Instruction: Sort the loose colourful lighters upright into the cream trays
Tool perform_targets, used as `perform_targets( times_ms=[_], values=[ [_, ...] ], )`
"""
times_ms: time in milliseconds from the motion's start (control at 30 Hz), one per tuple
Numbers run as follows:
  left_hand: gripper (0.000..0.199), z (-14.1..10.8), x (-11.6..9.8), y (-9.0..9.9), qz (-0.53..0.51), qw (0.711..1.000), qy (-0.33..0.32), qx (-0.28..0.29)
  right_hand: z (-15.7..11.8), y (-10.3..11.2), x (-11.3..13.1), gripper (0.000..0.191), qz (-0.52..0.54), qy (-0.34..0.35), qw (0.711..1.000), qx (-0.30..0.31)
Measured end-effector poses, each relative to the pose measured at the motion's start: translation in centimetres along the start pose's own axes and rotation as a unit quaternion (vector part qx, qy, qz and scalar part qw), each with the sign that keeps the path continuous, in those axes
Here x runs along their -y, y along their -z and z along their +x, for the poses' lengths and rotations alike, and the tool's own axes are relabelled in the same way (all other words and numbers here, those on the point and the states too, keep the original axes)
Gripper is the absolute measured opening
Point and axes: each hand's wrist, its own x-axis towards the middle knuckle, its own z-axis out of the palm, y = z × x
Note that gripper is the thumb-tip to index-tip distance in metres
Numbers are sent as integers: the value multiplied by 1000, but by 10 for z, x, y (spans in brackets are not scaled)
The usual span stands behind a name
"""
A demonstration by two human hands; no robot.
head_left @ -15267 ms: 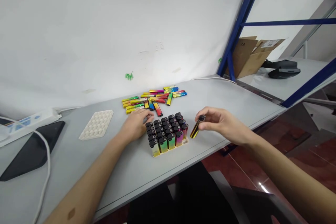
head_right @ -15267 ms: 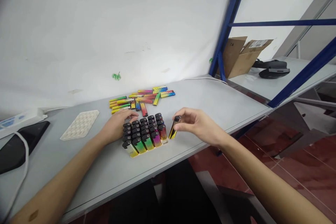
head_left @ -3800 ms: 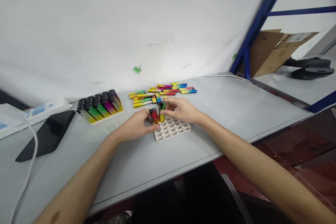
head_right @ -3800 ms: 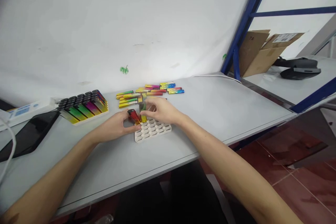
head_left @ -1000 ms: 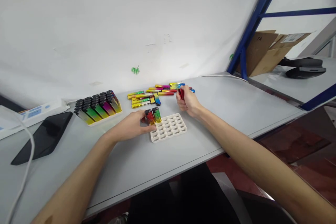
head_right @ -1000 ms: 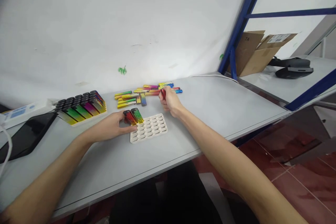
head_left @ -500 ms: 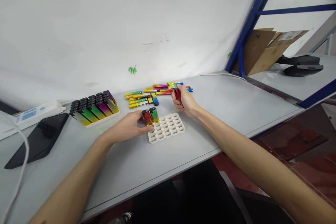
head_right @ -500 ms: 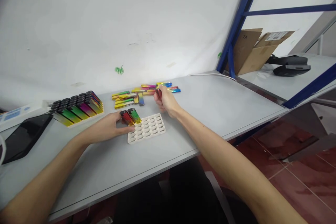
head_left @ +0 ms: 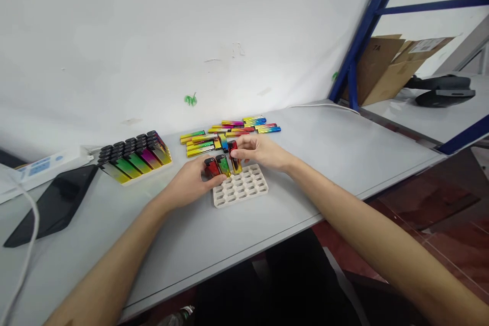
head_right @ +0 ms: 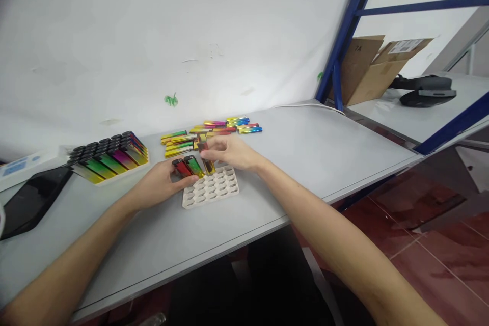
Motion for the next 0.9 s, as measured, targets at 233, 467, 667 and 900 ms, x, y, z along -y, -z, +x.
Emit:
perform_targets(
  times_ms=[233, 467, 667, 900],
  values=[
    [41, 0, 5, -1, 19, 1000, -5, 5, 3, -4, -6, 22, -49, 25, 998, 11],
    [38, -1, -1, 0, 6, 1000, 22, 14, -1, -5, -4, 22, -112, 39, 993, -1],
    [37, 0, -1, 1, -4, 1000, 6, 18, -5, -3, 4, 31, -148, 9, 988, 49],
    [42, 0, -1, 2, 48, 998, 49, 16, 5, 35, -18, 35, -435, -95, 854, -269]
  ],
)
